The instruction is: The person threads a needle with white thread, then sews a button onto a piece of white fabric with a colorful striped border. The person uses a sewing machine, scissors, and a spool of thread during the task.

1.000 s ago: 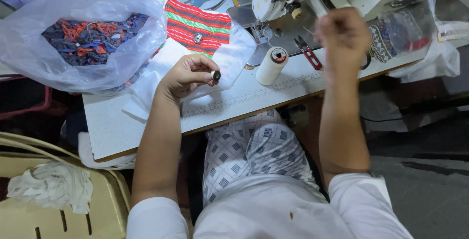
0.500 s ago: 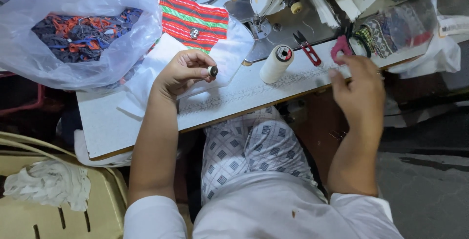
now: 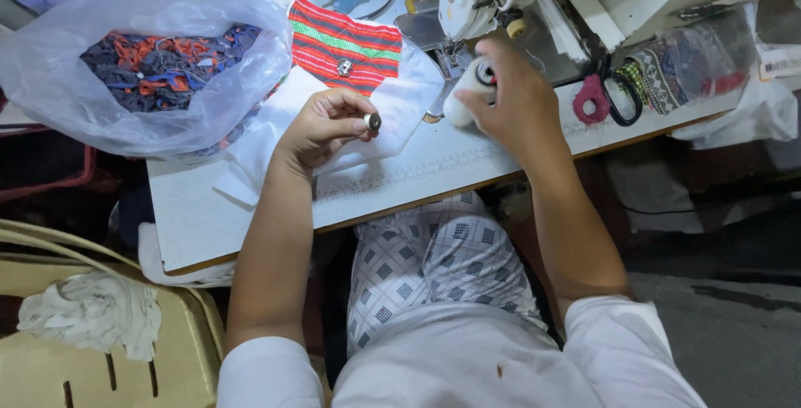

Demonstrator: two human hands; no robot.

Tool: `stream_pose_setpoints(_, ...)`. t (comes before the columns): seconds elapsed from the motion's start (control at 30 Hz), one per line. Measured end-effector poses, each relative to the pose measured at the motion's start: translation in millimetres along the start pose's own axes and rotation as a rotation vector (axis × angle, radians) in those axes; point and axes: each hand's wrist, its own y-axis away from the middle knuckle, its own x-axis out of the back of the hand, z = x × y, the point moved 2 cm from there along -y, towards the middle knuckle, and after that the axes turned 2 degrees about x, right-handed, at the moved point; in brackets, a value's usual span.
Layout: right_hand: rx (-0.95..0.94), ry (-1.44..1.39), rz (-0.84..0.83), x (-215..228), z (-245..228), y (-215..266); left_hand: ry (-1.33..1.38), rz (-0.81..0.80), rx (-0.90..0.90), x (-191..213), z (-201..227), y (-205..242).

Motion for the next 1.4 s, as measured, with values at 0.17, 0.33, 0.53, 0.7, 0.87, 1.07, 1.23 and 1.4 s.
stream_pose_setpoints(0.17,0.065,0.067,0.027,-26,22,-31,-0.027,0.066,-0.060,-2,2,-3)
stream_pose_setpoints(0.33,0.231,0.188,0.251,-40,20,-20,-0.091,0.162,-0.176,-3,4,-6)
stream_pose_setpoints(0.53,0.488,-0.202,0.599,-64,-11,16,-0.370,0.271,-0.355,-13,8,-7)
stream_pose_setpoints(0.7,0.201,-0.852,-0.092,-132,-12,-24,-0.448,0.378,-0.474,-3,5,-11)
stream_pose_setpoints(0.87,0.073,-1.216,-0.230,-158,-14,-18,-0.457,0.447,-0.491,5,7,-11)
stream_pose_setpoints(1.07,0.130,-0.782,-0.153,-125,-14,2,-0.404,0.434,-0.428,-16,7,-5)
stream_pose_setpoints(1.23,0.243,-0.114,-0.274,-70,-5,42,-0.248,0.485,-0.370,-56,14,32)
stream_pose_setpoints(1.4,0.421,0.391,0.272,-37,89,103,-0.114,0.485,-0.525,-82,15,100)
